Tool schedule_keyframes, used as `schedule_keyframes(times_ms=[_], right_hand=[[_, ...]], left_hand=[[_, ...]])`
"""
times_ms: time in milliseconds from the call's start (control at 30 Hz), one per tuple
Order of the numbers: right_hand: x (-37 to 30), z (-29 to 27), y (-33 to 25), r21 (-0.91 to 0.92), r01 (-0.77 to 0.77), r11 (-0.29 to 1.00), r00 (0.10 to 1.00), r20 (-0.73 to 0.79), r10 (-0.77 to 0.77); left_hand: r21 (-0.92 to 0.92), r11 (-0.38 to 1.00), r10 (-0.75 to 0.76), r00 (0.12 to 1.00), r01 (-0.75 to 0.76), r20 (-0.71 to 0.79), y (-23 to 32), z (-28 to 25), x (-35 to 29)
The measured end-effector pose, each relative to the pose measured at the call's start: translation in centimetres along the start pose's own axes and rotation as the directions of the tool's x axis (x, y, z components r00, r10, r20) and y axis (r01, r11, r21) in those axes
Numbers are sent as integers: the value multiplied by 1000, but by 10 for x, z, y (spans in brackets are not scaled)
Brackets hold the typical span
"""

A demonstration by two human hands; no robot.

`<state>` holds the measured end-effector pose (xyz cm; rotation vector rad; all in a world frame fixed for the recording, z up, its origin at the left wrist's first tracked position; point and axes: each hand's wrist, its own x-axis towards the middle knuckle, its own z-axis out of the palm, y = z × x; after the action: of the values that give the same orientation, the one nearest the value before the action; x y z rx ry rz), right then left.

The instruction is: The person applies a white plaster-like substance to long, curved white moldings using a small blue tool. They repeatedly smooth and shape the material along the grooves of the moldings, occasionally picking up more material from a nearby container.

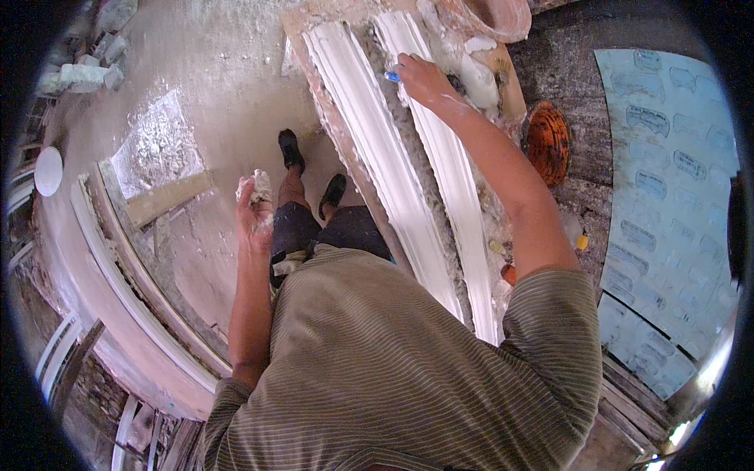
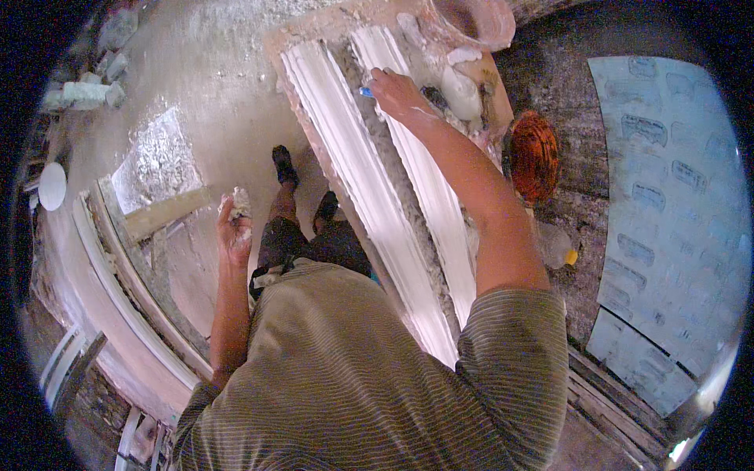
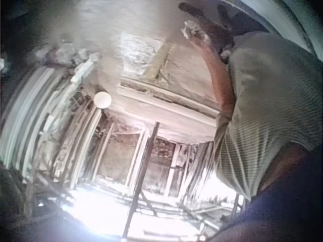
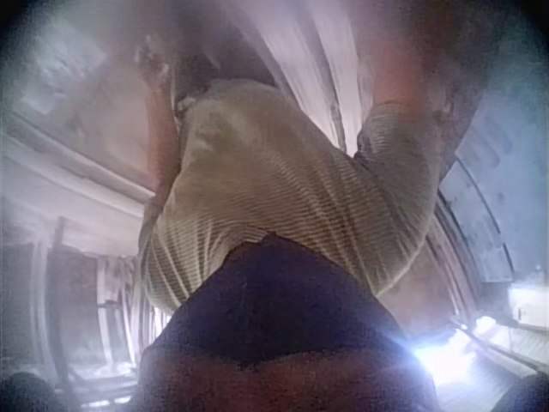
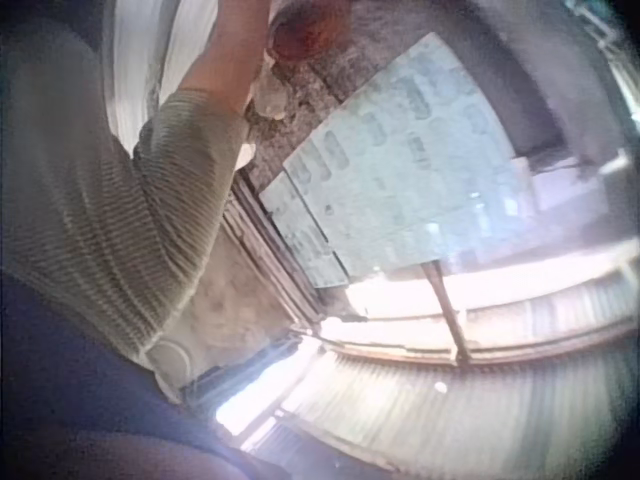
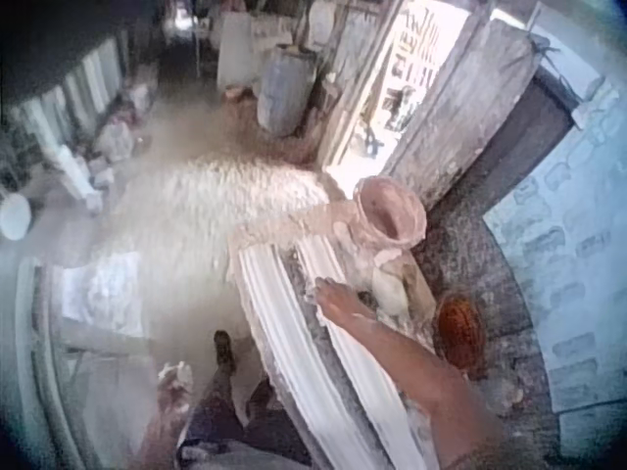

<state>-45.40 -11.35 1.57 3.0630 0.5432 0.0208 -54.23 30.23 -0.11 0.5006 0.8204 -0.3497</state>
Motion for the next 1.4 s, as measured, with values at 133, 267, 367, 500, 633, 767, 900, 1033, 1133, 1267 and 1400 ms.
schedule_keyframes(times_ms=[133,267,367,500,633,767,900,1033,1133,1267,1400], right_hand=[[-25,7,-19,-23,-90,996,996,-3,90],[-56,9,-29,65,-246,967,966,-71,250],[-92,8,-36,63,-191,980,978,-68,195],[-137,-2,-56,74,-233,970,970,93,225],[-210,-20,-86,53,-222,974,964,165,210],[-298,-3,-117,-26,-248,968,945,215,248],[-397,-4,-164,-20,-394,919,887,254,385],[-483,-3,-197,51,-433,900,890,186,417],[-540,-5,-215,-48,-436,899,842,330,426],[-600,-8,-241,-74,-361,930,866,344,364],[-664,-13,-265,-54,-455,889,820,363,442]], left_hand=[[-57,998,13,998,-17,-58,-16,-36,-29],[-77,995,56,998,-56,9,-18,-64,-60],[-69,996,63,997,-59,48,-12,-86,-73],[-76,991,114,991,-110,62,-22,-110,-94],[-107,993,74,987,-59,143,-48,-122,-128],[-48,998,48,947,-34,319,-110,-144,-164],[209,970,-186,927,122,325,-212,-180,-203],[332,879,-445,836,341,320,-290,-212,-266],[376,830,-537,771,411,343,-321,-237,-310],[374,800,-585,745,468,319,-346,-263,-350],[277,741,-672,680,612,294,-373,-290,-383]])
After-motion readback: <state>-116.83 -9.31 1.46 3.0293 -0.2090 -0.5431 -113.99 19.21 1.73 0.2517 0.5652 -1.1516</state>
